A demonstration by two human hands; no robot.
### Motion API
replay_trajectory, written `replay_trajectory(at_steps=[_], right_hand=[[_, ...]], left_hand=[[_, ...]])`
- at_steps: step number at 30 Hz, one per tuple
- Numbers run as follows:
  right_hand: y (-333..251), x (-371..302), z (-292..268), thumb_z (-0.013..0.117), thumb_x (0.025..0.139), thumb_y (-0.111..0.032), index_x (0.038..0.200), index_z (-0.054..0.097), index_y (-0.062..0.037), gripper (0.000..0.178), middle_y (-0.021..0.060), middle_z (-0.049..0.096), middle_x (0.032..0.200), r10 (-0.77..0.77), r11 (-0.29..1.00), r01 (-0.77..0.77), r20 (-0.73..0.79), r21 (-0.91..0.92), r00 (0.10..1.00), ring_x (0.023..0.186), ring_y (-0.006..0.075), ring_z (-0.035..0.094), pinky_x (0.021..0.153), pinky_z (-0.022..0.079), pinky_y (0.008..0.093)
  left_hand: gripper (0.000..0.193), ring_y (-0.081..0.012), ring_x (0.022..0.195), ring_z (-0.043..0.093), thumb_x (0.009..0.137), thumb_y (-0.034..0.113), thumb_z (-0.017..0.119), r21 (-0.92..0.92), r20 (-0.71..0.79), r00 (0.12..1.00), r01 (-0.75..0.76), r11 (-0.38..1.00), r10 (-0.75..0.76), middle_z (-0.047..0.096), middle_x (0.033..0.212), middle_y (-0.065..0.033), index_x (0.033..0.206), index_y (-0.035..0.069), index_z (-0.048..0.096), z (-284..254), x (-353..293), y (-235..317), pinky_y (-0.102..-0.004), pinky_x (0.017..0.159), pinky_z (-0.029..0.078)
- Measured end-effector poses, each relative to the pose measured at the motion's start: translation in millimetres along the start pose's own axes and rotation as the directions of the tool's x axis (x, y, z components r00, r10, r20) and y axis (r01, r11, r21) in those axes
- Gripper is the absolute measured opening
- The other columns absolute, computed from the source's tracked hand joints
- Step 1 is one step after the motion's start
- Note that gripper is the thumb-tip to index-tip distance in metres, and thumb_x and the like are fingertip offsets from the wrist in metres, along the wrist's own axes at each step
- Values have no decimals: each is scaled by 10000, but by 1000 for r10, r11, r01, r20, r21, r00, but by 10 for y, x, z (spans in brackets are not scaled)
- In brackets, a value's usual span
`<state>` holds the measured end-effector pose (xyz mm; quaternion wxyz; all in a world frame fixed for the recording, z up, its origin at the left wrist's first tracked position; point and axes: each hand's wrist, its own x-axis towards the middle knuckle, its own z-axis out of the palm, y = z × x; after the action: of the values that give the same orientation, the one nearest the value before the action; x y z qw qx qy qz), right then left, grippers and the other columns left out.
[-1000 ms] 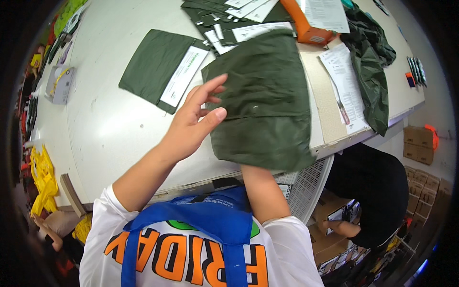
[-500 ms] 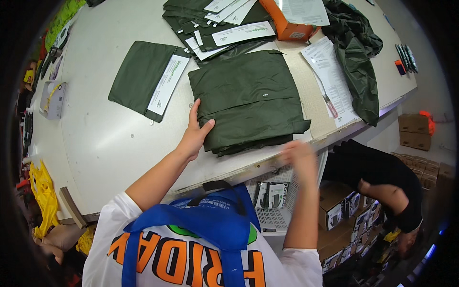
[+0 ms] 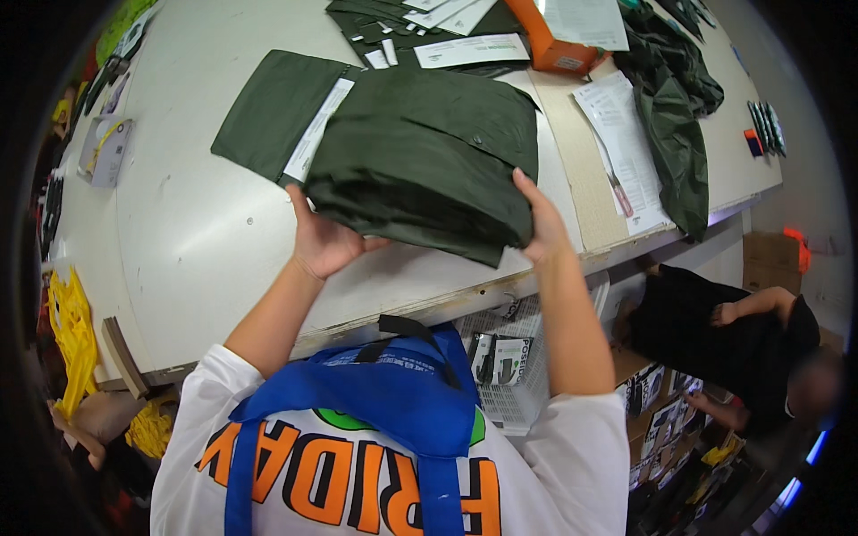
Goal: The person folds a large green fabric item on a white table, aligning edges and smoothing the surface. They then fold it into a compact bundle and place it into a white basket. The person repeats the process with a second green fabric item.
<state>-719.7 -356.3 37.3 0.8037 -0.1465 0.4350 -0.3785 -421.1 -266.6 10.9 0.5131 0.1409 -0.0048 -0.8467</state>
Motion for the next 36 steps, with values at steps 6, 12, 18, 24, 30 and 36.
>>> replay_trajectory(at_steps=[6, 12, 18, 24, 30, 36], right_hand=[[873, -289, 750, 585, 912, -273, 1259, 489, -4, 449, 135, 592, 1208, -96, 954, 101, -31, 281, 995, 1069, 260, 600, 933, 481, 394], [1696, -433, 1056, 634, 895, -277, 1390, 219, 3, 704, 133, 394, 1343, -296, 955, 284, -217, -86, 930, 1212, 221, 426, 982, 410, 376], [834, -117, 162, 509, 900, -549, 1427, 268, -50, 765, 129, 393, 1405, -500, 739, 290, -206, -608, 841, 1276, 241, 366, 1030, 312, 432], [491, 300, 336, 517, 865, -618, 1247, 537, -37, 696, 116, 597, 1196, 237, 880, -203, 28, -429, 971, 1114, 231, 540, 995, 392, 375], [558, 205, 514, 707, 757, -363, 1201, 545, -14, 588, 155, 613, 1144, 307, 826, -276, -19, -491, 952, 991, 245, 625, 915, 494, 366], [555, 181, 607, 717, 734, -286, 1215, 517, 10, 600, 159, 615, 1132, 415, 750, -364, -36, -553, 909, 967, 229, 637, 916, 497, 361]], left_hand=[[1153, -257, 1292, 385, 590, 765, 630, 233, -119, 975, -158, 959, 190, 392, 1411, -113, 1403, 17, 300, 107, -234, -448, -399, 1095, 291], [745, -248, 1230, 455, 775, 401, 747, 357, -305, 928, -95, 929, 212, 504, 1305, -106, 1314, -3, 428, 87, -539, -528, -387, 1060, 353], [531, -275, 1158, 523, 836, 192, 601, 151, -493, 859, -74, 986, 139, 534, 1266, -142, 1294, -20, 433, -170, -919, -351, -412, 1036, 392], [527, -285, 1128, 562, 857, 278, 560, 133, -511, 854, -36, 990, 100, 550, 1260, -164, 1285, -10, 455, -237, -1172, -216, -425, 979, 453], [501, -263, 1061, 606, 896, 331, 523, 124, -495, 864, -32, 992, 90, 588, 1204, -147, 1259, -12, 484, -302, -1307, -186, -401, 932, 494], [472, -242, 1079, 598, 939, 325, 503, 148, -577, 817, 135, 980, -26, 582, 1216, -144, 1271, -11, 475, -310, -1322, -234, -374, 931, 501]])
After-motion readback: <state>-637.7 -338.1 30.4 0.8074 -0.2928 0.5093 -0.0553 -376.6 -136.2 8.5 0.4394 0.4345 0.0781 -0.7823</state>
